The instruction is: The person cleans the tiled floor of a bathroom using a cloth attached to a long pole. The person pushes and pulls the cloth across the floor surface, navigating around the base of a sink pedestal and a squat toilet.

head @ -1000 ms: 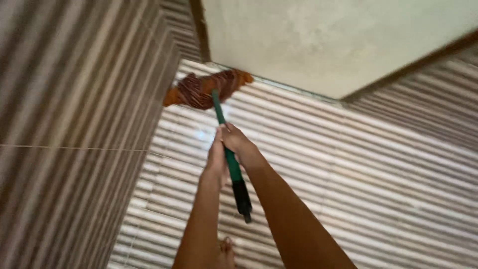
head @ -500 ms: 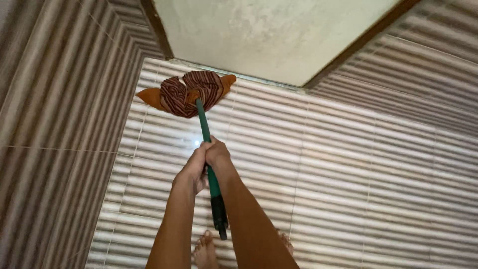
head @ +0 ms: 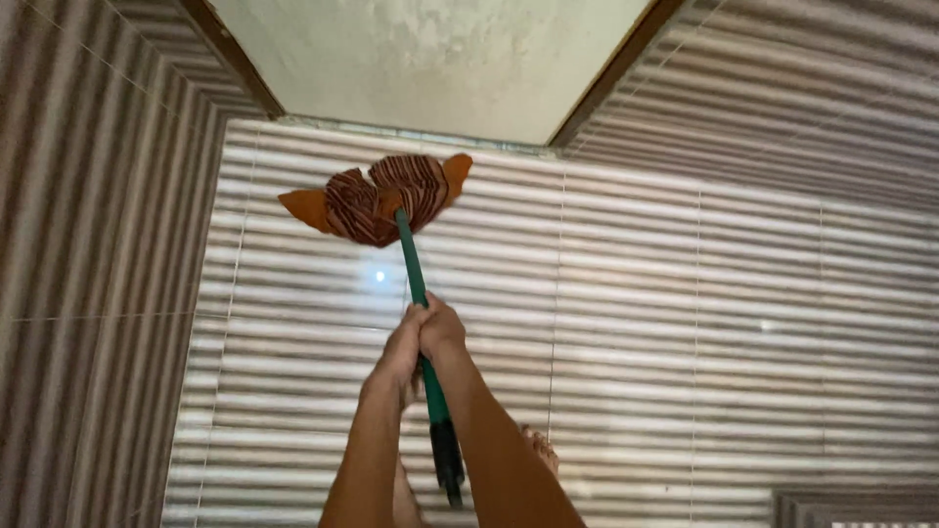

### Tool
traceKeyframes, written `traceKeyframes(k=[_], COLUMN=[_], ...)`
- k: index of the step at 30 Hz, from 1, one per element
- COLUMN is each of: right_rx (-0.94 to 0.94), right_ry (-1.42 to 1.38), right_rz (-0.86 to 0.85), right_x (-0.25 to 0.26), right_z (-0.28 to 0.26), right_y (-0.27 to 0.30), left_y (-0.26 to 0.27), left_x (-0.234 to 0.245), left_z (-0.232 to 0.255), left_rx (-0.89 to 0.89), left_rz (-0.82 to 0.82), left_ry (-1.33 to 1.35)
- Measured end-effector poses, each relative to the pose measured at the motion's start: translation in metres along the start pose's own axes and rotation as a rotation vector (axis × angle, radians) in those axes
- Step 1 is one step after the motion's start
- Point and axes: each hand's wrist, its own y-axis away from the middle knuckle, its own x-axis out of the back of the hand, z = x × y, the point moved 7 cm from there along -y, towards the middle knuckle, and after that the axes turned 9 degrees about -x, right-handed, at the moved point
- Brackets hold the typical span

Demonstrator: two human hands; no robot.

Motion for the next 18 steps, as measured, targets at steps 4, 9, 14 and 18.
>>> traceKeyframes(k=[4,9,14,18], right_rx=[0.062,0.034,-0.029,-0.01], right_ry=[0.096,0.074,-0.086,-0.018], right_rz=[0.051,0.055,0.029,0.061], right_x=[0.009,0.009,-0.007,-0.029], right_z=[-0.041,-0.083,-0.104,-0.116], right_y=[-0.022,-0.039,-0.051,-0.043], left_y=[-0.016,-0.048,-0.07,-0.076], left_x=[-0.009,-0.008,0.004,0.03], left_z=[0.031,0.06,0.082,0.089], left_rx=[0.038,0.004,-0.069,-0.051], left_rz=[0.002,0.001,-0.034,-0.028], left_ry=[0.001,-0.009,0.084,-0.008])
